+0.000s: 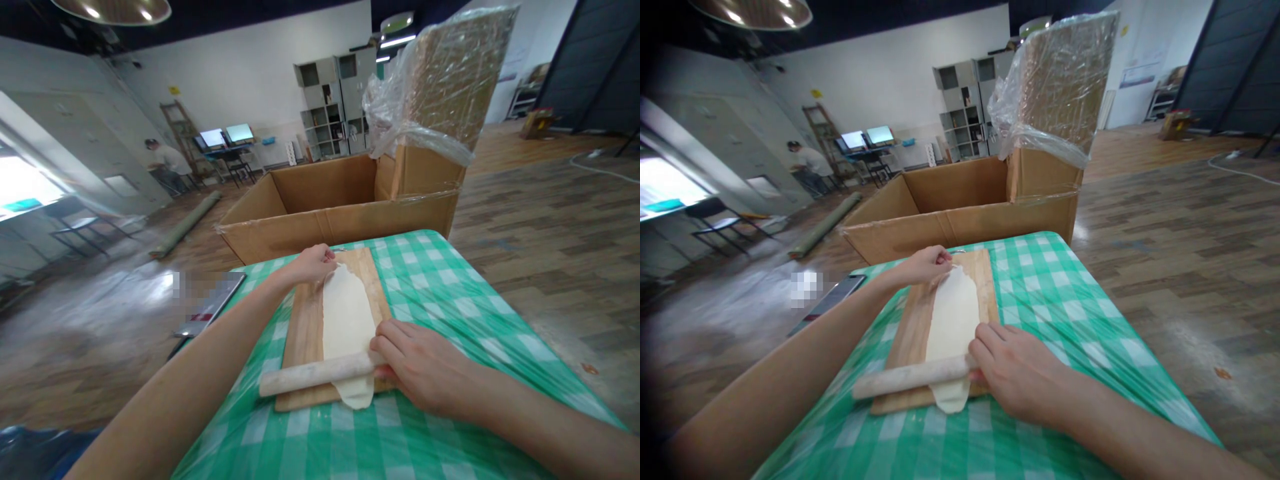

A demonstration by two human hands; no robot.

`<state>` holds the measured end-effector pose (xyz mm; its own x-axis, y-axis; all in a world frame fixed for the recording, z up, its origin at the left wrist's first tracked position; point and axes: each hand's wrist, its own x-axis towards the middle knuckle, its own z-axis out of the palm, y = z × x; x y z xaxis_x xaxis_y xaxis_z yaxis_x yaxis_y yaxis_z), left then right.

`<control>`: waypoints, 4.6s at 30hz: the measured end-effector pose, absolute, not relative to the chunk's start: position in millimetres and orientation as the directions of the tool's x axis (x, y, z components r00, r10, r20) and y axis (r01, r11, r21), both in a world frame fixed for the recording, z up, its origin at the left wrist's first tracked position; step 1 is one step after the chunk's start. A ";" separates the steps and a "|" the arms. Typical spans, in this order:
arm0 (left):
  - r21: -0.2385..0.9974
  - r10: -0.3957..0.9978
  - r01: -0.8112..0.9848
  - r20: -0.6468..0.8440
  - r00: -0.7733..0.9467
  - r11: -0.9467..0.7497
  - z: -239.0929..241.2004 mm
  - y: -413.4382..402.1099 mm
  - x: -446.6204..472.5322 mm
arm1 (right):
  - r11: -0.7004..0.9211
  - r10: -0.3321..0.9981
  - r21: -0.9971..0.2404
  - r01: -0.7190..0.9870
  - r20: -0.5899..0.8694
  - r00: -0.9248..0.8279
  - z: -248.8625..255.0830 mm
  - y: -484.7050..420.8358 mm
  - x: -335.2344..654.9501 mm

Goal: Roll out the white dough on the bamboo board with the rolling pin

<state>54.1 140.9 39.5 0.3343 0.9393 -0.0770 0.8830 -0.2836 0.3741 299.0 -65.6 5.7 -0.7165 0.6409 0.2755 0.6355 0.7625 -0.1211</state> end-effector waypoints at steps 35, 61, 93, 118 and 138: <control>0.162 0.933 0.939 -0.149 0.328 -0.304 42.1 151.0 80.4 | 0.785 0.616 -0.143 0.602 0.275 -0.738 10.8 -66.8 299.7; 0.436 0.828 0.762 -0.063 0.557 -0.480 30.6 158.2 54.3 | 0.773 0.629 -0.132 0.620 0.278 -0.726 9.9 -67.6 299.0; 0.379 0.884 0.825 -0.035 0.466 -0.420 32.6 136.7 43.0 | 0.781 0.616 -0.129 0.611 0.326 -0.717 11.0 -69.7 300.8; 0.419 0.862 0.783 -0.001 0.507 -0.460 21.1 140.5 41.1 | 0.774 0.628 -0.146 0.616 0.306 -0.716 12.1 -68.2 300.5; 0.213 0.862 0.841 0.015 0.506 -0.497 36.6 140.4 63.6 | 0.773 0.630 -0.146 0.618 0.298 -0.717 13.9 -70.1 300.9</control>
